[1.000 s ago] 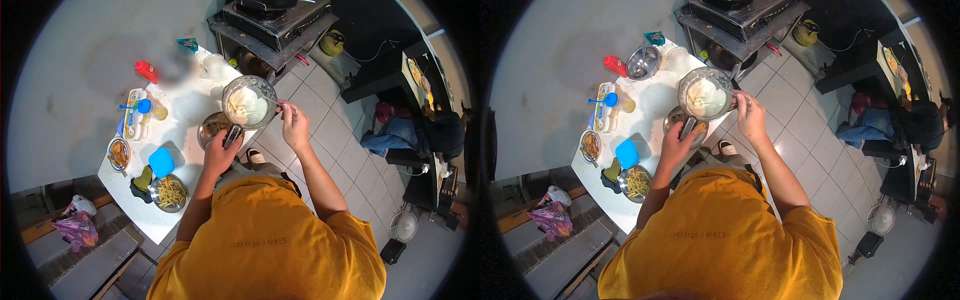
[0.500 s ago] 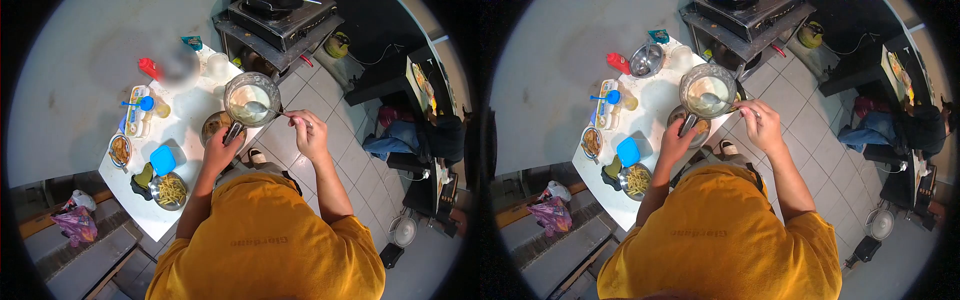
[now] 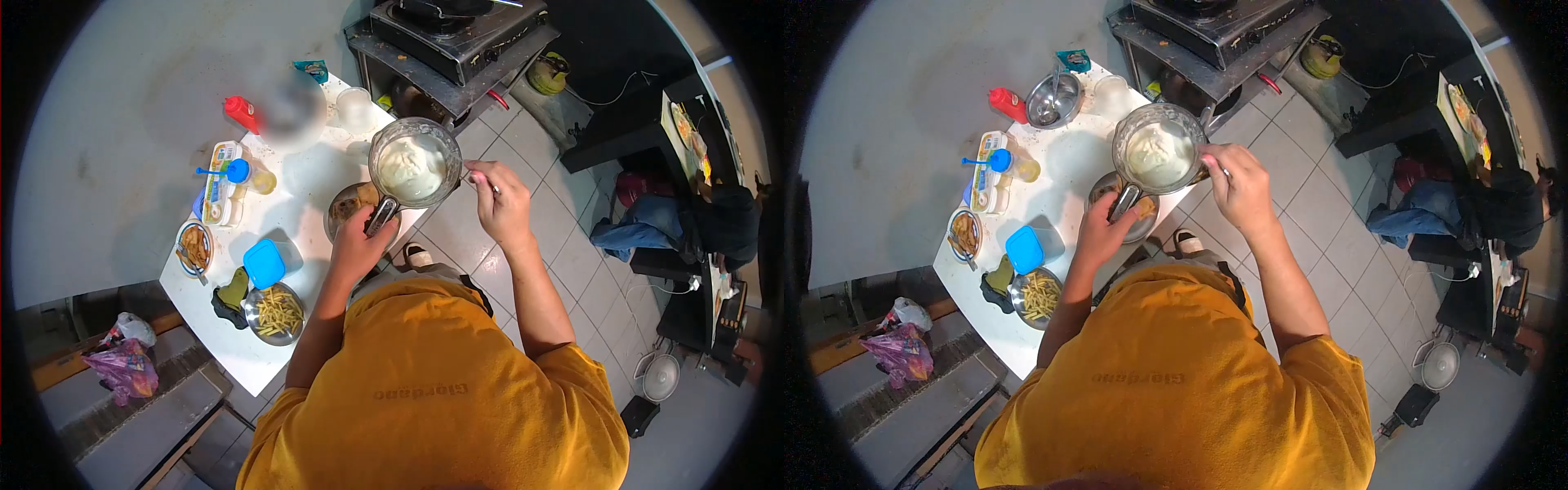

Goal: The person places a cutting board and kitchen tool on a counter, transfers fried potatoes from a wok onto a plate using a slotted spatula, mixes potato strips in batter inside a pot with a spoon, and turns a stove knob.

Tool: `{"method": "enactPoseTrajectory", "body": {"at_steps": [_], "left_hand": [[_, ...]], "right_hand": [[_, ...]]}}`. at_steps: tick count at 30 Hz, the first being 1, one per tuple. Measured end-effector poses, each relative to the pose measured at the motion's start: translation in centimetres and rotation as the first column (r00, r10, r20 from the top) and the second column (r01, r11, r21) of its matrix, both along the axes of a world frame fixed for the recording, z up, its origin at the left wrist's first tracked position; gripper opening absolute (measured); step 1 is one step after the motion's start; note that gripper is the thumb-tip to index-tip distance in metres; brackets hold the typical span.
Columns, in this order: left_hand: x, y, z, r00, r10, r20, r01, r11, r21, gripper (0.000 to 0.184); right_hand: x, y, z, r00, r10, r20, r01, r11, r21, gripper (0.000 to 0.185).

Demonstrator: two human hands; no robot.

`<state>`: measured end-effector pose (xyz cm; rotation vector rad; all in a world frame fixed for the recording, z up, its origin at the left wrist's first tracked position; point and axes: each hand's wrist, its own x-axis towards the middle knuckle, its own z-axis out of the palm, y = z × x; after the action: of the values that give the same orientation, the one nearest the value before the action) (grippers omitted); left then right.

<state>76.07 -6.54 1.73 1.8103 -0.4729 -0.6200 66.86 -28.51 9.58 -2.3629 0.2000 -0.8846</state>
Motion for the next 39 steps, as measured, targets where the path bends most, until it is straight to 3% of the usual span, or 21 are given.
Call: {"method": "enactPoseTrajectory", "body": {"at_steps": [5,8,10,14,16,22,28,30,33,39], "left_hand": [[0.0,-0.3,1.0,0.999,-0.017,0.029,0.015,0.999,0.043,0.027],[0.0,-0.4,1.0,0.999,-0.028,0.039,0.027,0.999,0.020,0.026],[0.1,-0.6,0.8,0.999,-0.037,0.031,0.036,0.999,0.033,0.026],[0.2,-0.4,1.4,0.998,-0.056,0.014,0.055,0.995,0.081,0.025],[0.3,-0.4,1.3,0.998,-0.035,-0.047,0.037,0.999,0.030,0.026],[0.7,-0.3,0.7,0.996,-0.087,-0.010,0.087,0.994,0.061,0.024],[0.6,-0.5,0.4,0.999,-0.031,-0.036,0.028,0.996,-0.081,0.024],[0.6,-0.4,0.5,0.997,-0.042,-0.069,0.037,0.997,-0.075,0.023],[0.7,-0.4,1.3,0.993,-0.065,-0.095,0.063,0.998,-0.031,0.023],[0.9,-0.4,2.0,0.996,-0.085,0.021,0.084,0.996,0.034,0.024]], "right_hand": [[0.7,-0.7,-1.2,0.997,-0.045,-0.063,0.043,0.999,-0.033,0.007],[1.2,-0.4,-3.1,0.992,-0.053,-0.113,0.057,0.998,0.031,0.008],[1.5,-0.2,-3.8,0.999,0.034,-0.022,-0.029,0.983,0.182,0.012],[0.6,-0.1,-1.5,0.989,0.105,-0.101,-0.092,0.988,0.126,0.013],[0.0,-0.4,-0.3,0.993,0.024,-0.115,0.001,0.979,0.206,0.012],[-0.9,1.8,0.8,0.993,0.084,-0.086,-0.049,0.938,0.343,0.011],[-0.5,2.5,-0.9,0.984,0.121,-0.130,-0.095,0.977,0.191,0.006],[-0.2,2.6,-0.4,0.993,0.088,-0.080,-0.086,0.996,0.027,0.006],[0.0,2.0,-0.8,0.998,0.048,-0.046,-0.050,0.998,-0.036,0.006],[-0.3,0.5,1.3,0.997,-0.071,0.008,0.071,0.997,-0.009,0.005]]}}
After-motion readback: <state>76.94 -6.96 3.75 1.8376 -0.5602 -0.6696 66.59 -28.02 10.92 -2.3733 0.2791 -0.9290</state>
